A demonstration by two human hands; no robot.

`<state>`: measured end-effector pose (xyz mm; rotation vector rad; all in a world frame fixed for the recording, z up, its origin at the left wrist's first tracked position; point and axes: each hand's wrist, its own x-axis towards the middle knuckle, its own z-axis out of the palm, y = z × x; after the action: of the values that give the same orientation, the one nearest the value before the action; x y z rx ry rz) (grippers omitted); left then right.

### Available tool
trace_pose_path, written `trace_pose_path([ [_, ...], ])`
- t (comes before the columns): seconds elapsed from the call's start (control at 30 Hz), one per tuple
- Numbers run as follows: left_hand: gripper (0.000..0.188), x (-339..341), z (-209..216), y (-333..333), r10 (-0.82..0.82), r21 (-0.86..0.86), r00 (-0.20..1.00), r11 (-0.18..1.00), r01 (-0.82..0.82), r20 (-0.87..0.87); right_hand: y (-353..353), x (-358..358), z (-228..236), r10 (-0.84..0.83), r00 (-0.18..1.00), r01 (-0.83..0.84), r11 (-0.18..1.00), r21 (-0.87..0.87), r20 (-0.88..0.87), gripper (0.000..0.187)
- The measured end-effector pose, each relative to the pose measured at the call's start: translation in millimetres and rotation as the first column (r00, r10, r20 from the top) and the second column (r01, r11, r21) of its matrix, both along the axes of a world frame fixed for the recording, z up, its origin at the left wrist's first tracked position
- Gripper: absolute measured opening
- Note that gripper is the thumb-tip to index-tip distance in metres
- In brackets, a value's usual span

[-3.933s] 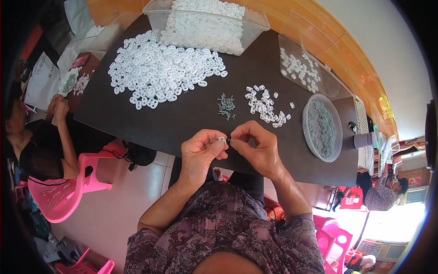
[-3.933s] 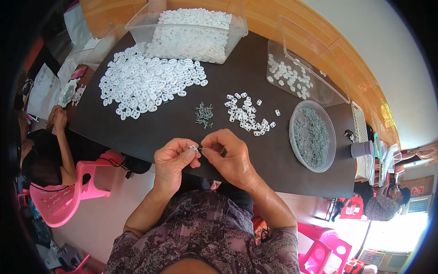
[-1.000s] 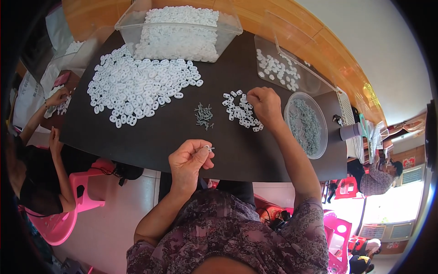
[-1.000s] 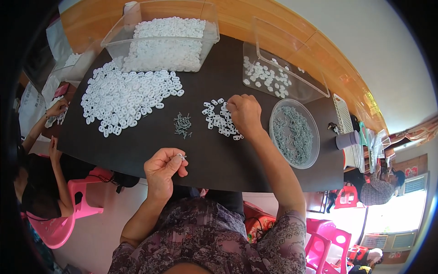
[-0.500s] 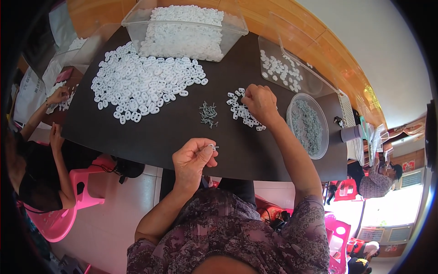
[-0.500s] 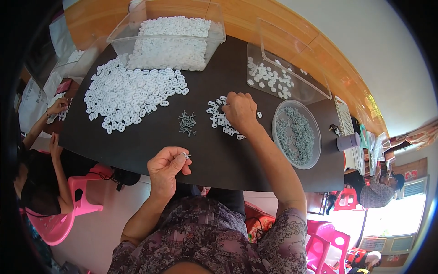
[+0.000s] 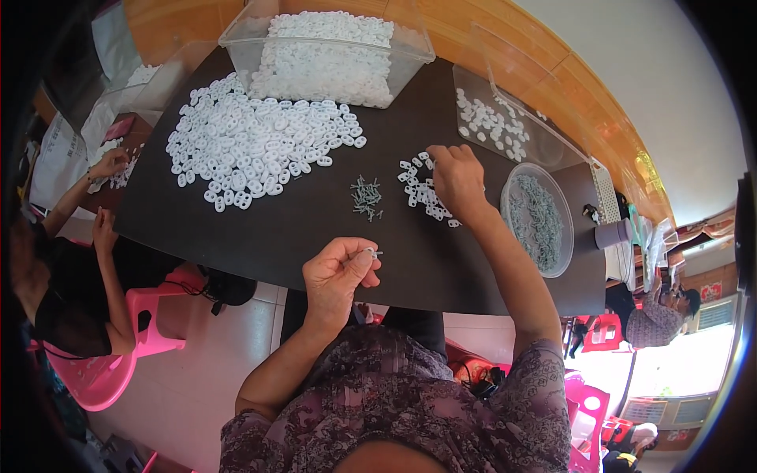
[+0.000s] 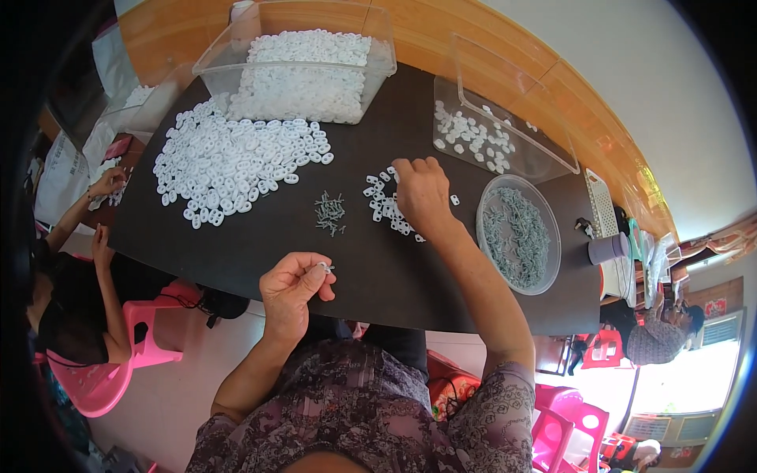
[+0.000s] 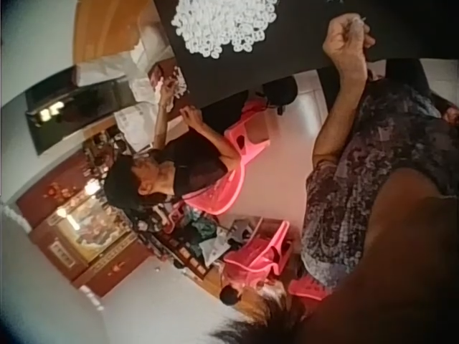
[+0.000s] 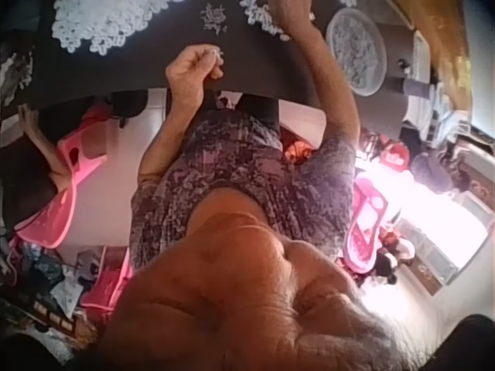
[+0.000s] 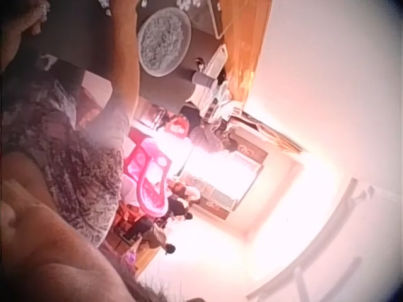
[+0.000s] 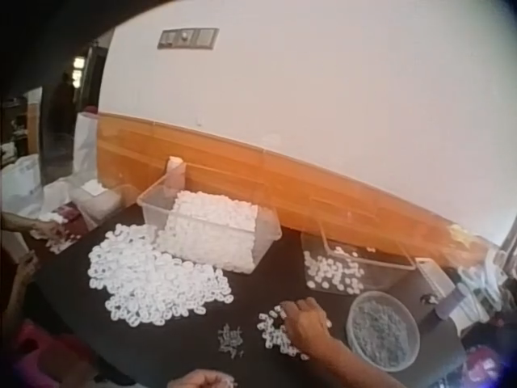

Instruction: Assembling small plastic components by hand-inserting metal pins.

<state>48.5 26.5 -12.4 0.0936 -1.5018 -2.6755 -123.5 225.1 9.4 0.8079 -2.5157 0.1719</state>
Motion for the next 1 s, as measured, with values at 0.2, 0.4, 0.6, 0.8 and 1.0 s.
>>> trace_pose_path([
  [0.2,0.016,-0.4,1.6,-0.9,-0.004,-0.017,1.000,1.000,0.004,0.006,2.7,26.4,19.0,0.138,0.869,0.150,0.841,-0.519,0.475,0.018],
  [0.4,0.016,1.1,2.5,-4.0,-0.010,-0.013,1.000,1.000,0.010,0.025,-5.8,74.9,31.6,0.434,0.583,0.314,0.660,-0.683,0.687,0.020],
  [0.6,0.015,4.3,11.3,2.2,0.030,-0.007,0.999,1.000,-0.030,0.040,-25.2,113.7,24.1,0.542,0.559,0.383,0.503,-0.775,0.628,0.015],
  [0.8,0.017,11.3,14.9,4.6,0.062,-0.036,0.998,0.997,-0.063,-0.004,-35.3,130.8,21.1,0.574,0.485,0.533,0.404,-0.743,0.660,0.015],
  [1.0,0.019,18.7,15.4,4.2,0.016,-0.100,0.999,0.995,-0.011,0.044,-40.2,135.8,21.8,0.587,0.483,0.537,0.388,-0.749,0.650,0.015],
])
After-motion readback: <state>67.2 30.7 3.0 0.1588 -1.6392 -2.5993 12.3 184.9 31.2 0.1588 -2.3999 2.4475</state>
